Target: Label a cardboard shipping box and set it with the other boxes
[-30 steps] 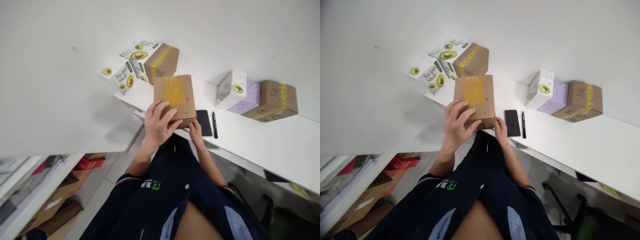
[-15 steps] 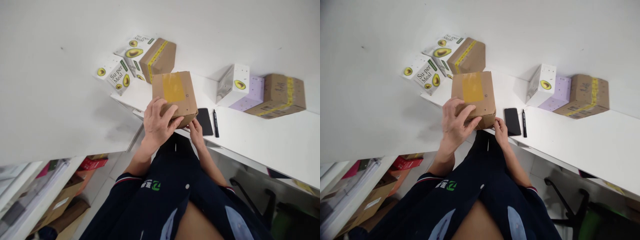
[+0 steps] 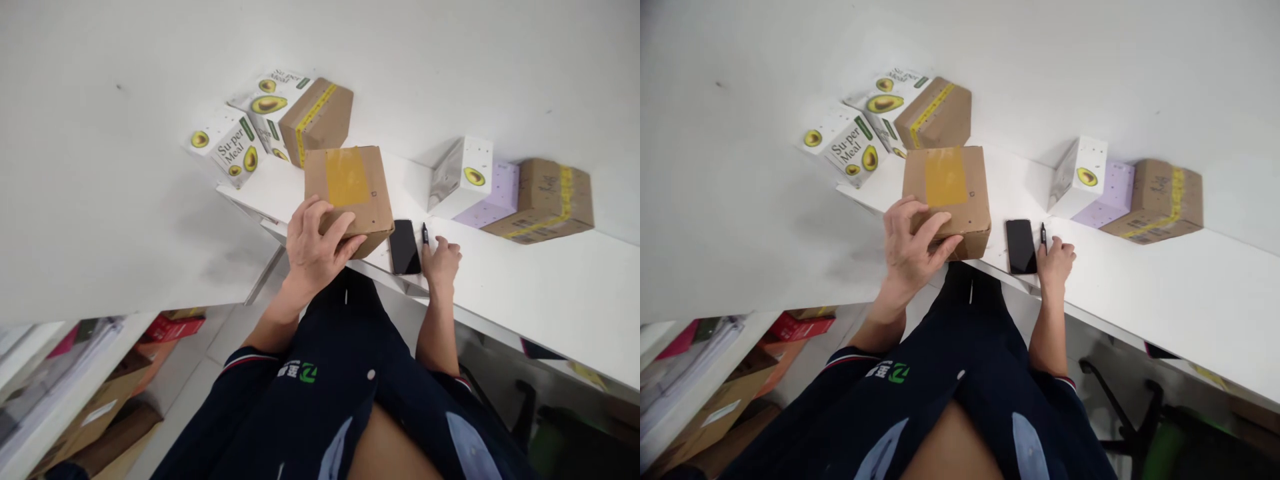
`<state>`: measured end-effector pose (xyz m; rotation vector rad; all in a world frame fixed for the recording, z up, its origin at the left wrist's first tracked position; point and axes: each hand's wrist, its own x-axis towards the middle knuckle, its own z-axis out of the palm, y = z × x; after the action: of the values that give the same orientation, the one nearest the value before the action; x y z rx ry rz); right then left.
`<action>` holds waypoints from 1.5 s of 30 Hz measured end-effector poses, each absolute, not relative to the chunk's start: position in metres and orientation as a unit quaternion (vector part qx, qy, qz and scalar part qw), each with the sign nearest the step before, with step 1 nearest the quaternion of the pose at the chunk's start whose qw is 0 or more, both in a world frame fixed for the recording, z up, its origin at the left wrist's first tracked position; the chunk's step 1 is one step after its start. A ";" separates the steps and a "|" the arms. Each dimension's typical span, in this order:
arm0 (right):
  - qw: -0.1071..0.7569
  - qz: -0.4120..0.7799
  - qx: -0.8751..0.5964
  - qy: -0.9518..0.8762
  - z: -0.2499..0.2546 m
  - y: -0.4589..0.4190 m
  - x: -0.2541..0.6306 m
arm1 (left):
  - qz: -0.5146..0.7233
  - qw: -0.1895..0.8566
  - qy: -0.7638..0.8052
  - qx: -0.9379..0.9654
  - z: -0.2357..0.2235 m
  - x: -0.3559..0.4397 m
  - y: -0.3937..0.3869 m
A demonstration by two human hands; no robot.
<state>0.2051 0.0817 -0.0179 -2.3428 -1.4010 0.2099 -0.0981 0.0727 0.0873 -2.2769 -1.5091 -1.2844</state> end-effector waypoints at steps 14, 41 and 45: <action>0.662 0.371 -0.514 -0.399 0.032 0.089 0.195 | -0.459 0.123 -0.487 -0.733 0.086 -0.091 0.073; 0.617 0.140 -0.464 -0.620 0.113 0.089 0.069 | -0.488 0.150 -0.469 -0.721 0.076 -0.091 0.074; 0.600 0.119 -0.473 -0.634 0.113 0.090 0.070 | -0.499 0.162 -0.462 -0.715 0.075 -0.091 0.074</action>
<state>0.0695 0.0900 0.1125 -1.0963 -1.4686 0.2760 -0.0908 0.0744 0.0749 -2.0401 -1.3174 -1.4249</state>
